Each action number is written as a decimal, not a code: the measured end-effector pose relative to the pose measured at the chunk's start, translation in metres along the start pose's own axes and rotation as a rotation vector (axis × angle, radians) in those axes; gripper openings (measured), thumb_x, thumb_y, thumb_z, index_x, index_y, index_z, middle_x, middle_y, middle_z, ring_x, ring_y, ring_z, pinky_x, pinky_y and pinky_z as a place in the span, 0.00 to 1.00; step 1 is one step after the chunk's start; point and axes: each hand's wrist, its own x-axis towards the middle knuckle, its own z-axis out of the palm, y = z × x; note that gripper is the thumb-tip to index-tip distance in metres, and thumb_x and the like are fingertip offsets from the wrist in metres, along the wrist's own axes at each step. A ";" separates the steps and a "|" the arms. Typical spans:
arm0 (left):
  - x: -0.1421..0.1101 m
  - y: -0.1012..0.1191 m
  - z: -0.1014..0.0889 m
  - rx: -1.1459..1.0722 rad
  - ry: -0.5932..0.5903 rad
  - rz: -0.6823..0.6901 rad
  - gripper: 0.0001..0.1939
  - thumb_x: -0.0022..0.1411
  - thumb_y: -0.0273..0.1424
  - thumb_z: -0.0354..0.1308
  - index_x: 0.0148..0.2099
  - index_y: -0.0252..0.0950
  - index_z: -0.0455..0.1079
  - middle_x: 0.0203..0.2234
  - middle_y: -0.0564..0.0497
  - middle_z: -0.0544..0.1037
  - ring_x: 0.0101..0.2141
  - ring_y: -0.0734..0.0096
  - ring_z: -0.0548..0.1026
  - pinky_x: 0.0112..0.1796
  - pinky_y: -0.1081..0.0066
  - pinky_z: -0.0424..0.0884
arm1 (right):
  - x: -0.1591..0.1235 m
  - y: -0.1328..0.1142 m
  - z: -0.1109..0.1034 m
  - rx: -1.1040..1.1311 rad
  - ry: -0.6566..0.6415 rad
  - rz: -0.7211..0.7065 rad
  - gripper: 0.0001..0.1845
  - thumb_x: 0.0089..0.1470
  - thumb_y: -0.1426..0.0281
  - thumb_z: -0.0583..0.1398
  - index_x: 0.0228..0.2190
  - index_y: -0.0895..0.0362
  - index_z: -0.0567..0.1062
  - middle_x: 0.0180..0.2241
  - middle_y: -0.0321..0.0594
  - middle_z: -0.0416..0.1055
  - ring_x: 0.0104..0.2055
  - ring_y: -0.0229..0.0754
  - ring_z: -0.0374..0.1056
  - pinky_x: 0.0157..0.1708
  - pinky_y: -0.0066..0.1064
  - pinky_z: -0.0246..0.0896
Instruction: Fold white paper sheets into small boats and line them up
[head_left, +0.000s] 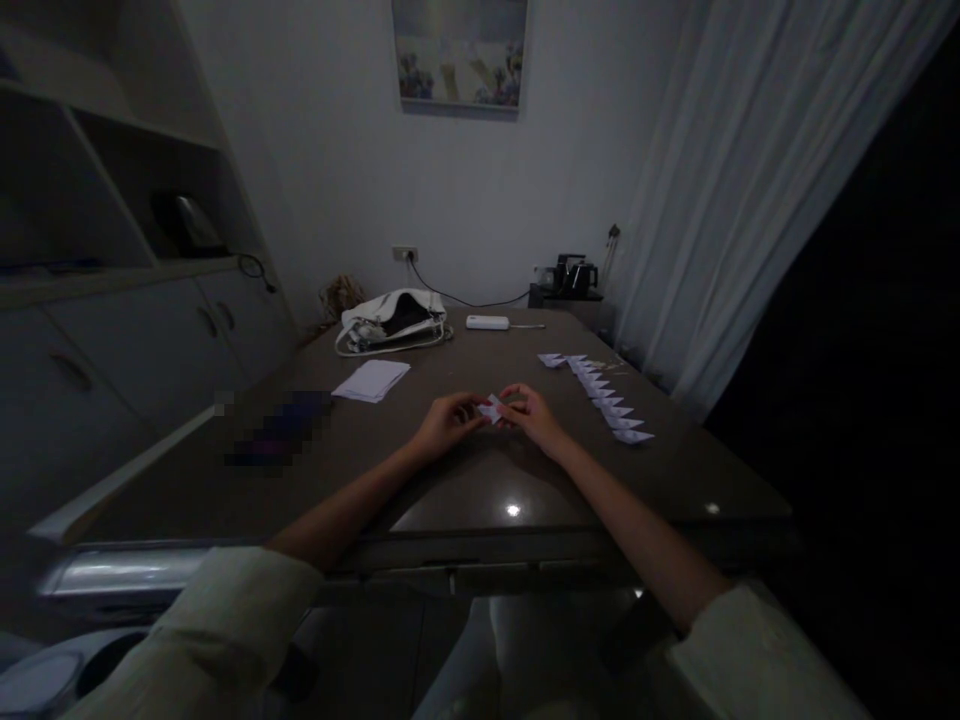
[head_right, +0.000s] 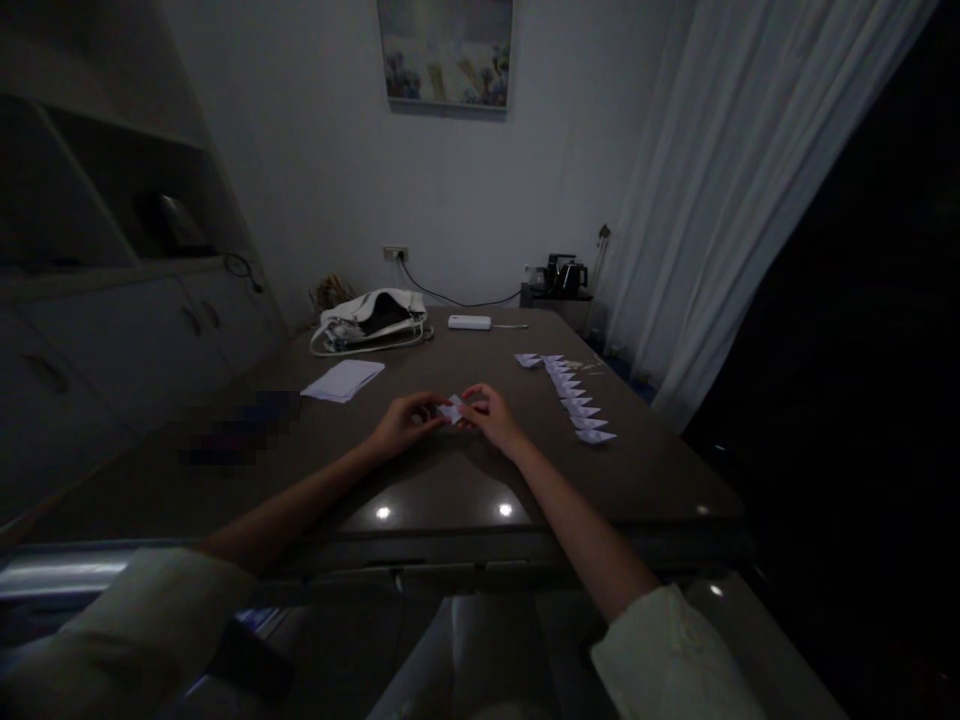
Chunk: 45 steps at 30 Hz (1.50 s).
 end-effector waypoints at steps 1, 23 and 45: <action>0.000 0.000 0.000 0.000 0.004 0.007 0.15 0.54 0.35 0.61 0.42 0.31 0.73 0.28 0.49 0.76 0.26 0.73 0.70 0.28 0.75 0.66 | -0.001 -0.001 0.000 0.003 -0.002 0.000 0.21 0.43 0.59 0.65 0.35 0.55 0.63 0.22 0.33 0.72 0.22 0.36 0.68 0.25 0.25 0.61; 0.004 -0.004 0.000 -0.246 0.040 -0.154 0.20 0.54 0.43 0.60 0.35 0.28 0.74 0.27 0.45 0.78 0.27 0.69 0.74 0.30 0.73 0.68 | -0.001 -0.002 0.005 -0.069 -0.022 -0.061 0.16 0.42 0.60 0.66 0.28 0.59 0.72 0.27 0.38 0.72 0.26 0.36 0.67 0.27 0.26 0.60; 0.002 -0.014 0.000 -0.209 -0.033 -0.206 0.22 0.54 0.44 0.59 0.41 0.28 0.76 0.23 0.47 0.78 0.22 0.72 0.70 0.24 0.76 0.64 | -0.003 -0.001 0.009 -0.187 -0.016 -0.100 0.14 0.44 0.61 0.64 0.26 0.58 0.69 0.25 0.37 0.70 0.26 0.38 0.68 0.27 0.28 0.62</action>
